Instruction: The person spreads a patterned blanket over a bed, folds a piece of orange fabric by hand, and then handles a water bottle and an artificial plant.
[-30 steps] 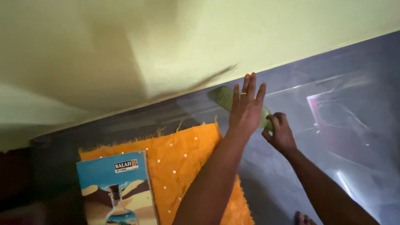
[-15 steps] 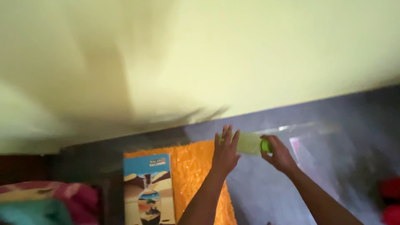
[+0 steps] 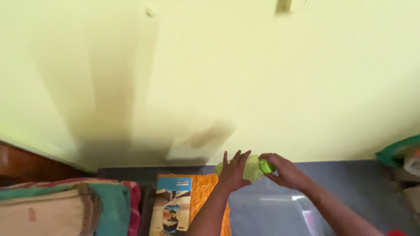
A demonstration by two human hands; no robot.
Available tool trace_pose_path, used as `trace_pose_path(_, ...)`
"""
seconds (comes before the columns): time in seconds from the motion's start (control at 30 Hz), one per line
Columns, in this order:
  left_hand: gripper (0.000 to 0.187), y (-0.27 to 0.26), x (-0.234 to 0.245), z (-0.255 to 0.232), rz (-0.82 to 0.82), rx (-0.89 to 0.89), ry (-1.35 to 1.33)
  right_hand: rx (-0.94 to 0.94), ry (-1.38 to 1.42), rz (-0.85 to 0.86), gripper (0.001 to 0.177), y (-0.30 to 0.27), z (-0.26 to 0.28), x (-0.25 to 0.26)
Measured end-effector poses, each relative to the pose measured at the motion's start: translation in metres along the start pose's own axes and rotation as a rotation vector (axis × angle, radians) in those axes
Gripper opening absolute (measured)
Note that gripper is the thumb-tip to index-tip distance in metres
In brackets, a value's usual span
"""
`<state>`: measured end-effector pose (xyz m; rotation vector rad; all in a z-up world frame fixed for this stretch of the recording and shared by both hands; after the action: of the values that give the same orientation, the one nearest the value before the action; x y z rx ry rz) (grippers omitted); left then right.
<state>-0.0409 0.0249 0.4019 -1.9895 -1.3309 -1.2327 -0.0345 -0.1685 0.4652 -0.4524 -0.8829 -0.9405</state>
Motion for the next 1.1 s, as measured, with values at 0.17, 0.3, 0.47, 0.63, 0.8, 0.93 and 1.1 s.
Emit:
trace_pose_path(0.17, 0.106, -0.005, 0.053, -0.047, -0.219, 0.001, -0.087, -0.128, -0.008, -0.001, 0.07, -0.001, 0.055, 0.077)
trace_pose_path(0.3, 0.1, -0.015, 0.097, -0.085, -0.328, -0.005, 0.07, -0.509, 0.123, -0.012, 0.063, -0.003, 0.072, 0.102)
trace_pose_path(0.47, 0.105, -0.025, 0.138, -0.096, -0.258, 0.122, 0.162, -0.415, 0.224, 0.034, 0.06, 0.008, 0.059, 0.096)
trace_pose_path(0.63, 0.108, -0.052, 0.178, -0.088, -0.306, 0.109, 0.101, 0.634, 0.083, -0.176, 0.067, -0.005, 0.116, 0.111)
trace_pose_path(0.8, 0.109, -0.085, 0.199, -0.076, -0.282, 0.035, 0.076, -0.272, -0.055, 0.131, 0.051, -0.002, 0.16, 0.106)
trace_pose_path(0.93, 0.109, -0.119, 0.221, -0.062, -0.294, 0.023, 0.133, -0.038, 0.126, -0.048, 0.062, -0.012, 0.213, 0.099)
trace_pose_path(1.1, 0.108, -0.183, 0.247, -0.035, -0.236, 0.096, 0.05, 0.154, -0.053, -0.022, 0.064, -0.016, 0.28, 0.057)
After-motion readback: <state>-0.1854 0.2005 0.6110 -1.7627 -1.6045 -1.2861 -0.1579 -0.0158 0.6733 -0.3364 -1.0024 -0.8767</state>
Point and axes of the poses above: each hand's wrist, its own y-axis towards the middle knuckle, its own x-axis out of the back of the hand, z = x × y, the point moved 4 cm from there along y, towards the middle knuckle, and after that the axes turned 3 degrees about -y, right-handed, at the moved point
